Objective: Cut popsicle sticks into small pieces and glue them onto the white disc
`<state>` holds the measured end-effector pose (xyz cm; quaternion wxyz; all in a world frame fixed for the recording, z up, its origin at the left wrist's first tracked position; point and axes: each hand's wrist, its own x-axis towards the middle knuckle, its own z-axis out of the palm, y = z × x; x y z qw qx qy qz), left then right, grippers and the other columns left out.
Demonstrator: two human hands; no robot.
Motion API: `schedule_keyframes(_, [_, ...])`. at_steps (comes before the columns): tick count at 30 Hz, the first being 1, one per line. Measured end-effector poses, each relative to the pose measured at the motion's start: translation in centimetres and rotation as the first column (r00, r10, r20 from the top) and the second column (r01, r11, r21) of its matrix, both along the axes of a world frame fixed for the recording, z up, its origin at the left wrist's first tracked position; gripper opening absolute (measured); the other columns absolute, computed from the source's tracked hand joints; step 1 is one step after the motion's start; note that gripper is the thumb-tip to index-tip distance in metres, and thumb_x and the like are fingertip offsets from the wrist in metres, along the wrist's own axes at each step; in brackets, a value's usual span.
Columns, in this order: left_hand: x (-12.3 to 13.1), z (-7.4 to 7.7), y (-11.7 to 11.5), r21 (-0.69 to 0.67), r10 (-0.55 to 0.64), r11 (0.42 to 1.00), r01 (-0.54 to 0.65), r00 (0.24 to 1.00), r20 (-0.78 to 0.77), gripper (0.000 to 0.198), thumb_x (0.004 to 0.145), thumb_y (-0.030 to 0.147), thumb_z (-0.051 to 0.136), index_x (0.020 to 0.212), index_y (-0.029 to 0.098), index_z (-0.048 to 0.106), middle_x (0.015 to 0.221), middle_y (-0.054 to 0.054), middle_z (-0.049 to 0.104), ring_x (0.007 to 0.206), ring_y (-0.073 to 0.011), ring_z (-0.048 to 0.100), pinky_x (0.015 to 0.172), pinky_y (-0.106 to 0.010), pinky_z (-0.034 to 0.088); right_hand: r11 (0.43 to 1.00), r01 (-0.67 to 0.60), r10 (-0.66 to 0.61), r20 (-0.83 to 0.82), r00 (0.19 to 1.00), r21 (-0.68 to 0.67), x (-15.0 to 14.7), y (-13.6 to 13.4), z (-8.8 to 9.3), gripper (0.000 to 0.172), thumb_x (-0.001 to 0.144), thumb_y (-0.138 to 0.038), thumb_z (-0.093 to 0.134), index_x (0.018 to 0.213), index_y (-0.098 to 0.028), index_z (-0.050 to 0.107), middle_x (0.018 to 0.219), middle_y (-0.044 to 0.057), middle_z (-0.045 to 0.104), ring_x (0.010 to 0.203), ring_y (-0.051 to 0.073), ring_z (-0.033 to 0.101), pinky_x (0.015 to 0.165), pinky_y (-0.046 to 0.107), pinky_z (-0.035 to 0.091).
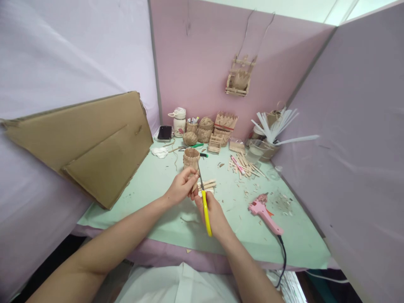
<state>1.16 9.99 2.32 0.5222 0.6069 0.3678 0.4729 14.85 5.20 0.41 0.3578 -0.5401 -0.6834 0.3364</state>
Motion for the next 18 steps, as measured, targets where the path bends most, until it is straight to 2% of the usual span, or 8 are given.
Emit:
schedule_keyframes(7, [-0.16,-0.22,0.00,0.067,0.034,0.997,-0.026,0.993,-0.112,0.027,0.084,0.046,0.043,0.074,0.021,0.040,0.044,0.006,0.055,0.031,-0.0101,0.048,0.034,-0.019,0.034,1.000,0.007,-0.007,0.006,1.000,-0.007,-0.03,-0.24,-0.09,0.041,0.083,-0.057,0.035,0.077,-0.020,0.049,0.063,-0.002,0.044,0.059,0.016,0.040,0.055,0.028,0.035])
schedule_keyframes(12, [0.15,-0.24,-0.05,0.021,-0.018,1.000,0.019,0.999,-0.047,0.029,0.084,0.048,0.041,0.074,0.021,0.040,0.044,0.006,0.055,0.031,-0.0103,0.049,0.032,-0.019,0.034,1.000,-0.022,0.022,-0.008,1.000,-0.010,0.03,-0.10,-0.15,0.043,0.084,-0.058,0.034,0.079,-0.019,0.050,0.073,0.002,0.052,0.067,0.017,0.045,0.062,0.030,0.038])
schedule_keyframes(18, [0.62,-0.36,-0.43,0.022,0.040,0.999,-0.039,0.998,-0.041,0.028,0.085,0.048,0.041,0.077,0.021,0.039,0.040,0.009,0.051,0.028,-0.0100,0.046,0.030,-0.018,0.034,0.999,-0.026,0.026,-0.010,1.000,-0.027,-0.15,-0.54,0.21,0.042,0.084,-0.058,0.035,0.079,-0.018,0.049,0.071,0.001,0.051,0.065,0.016,0.043,0.062,0.029,0.038])
